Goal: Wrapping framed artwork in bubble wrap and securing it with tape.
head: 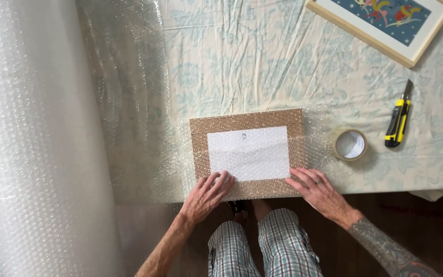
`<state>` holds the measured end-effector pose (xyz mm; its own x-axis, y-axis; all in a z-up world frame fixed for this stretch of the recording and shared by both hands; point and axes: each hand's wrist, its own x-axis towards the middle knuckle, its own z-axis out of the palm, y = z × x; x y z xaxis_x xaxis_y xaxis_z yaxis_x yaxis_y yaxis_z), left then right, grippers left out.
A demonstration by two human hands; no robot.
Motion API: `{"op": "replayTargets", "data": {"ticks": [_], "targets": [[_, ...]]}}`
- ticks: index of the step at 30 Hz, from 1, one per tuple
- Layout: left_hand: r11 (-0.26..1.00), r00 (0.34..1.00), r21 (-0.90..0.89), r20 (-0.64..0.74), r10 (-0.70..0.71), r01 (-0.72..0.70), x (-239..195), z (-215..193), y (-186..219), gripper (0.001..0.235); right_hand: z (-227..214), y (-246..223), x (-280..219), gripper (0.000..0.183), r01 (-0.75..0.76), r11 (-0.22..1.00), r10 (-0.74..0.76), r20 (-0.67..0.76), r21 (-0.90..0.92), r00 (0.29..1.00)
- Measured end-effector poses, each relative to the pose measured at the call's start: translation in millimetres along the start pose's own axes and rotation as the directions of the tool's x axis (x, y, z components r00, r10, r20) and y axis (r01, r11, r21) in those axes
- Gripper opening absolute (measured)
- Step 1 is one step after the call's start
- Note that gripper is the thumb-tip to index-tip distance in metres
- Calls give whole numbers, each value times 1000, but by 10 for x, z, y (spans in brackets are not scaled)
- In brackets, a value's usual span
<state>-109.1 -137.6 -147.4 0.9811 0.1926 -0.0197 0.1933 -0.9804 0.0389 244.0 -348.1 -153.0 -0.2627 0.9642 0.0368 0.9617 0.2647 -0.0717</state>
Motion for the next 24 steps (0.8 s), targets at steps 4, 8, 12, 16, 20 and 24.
{"op": "replayTargets", "data": {"ticks": [4, 8, 12, 16, 20, 24], "targets": [[999, 998, -32, 55, 22, -20, 7, 59, -11, 73, -39, 15, 30, 102, 10, 1000, -11, 47, 17, 999], [994, 994, -112, 112, 13, -1, 184, -200, -99, 79, -192, 4, 108, 107, 2, 1000, -4, 89, 26, 996], [945, 994, -310, 47, -95, 105, 465, -289, -138, 76, -263, -73, 180, 89, -75, 991, 61, 127, 107, 990], [963, 992, -256, -63, -110, 90, 848, -195, 41, 64, -205, -149, 202, 74, -170, 960, 161, 57, 222, 985], [953, 984, -246, 22, -178, 177, 986, -174, 129, 58, -247, -190, 271, 67, -231, 934, 232, 28, 273, 972], [955, 979, -239, -59, -197, 178, 996, -39, 105, 54, -381, -198, 302, 51, -306, 871, 339, -19, 383, 941]]}}
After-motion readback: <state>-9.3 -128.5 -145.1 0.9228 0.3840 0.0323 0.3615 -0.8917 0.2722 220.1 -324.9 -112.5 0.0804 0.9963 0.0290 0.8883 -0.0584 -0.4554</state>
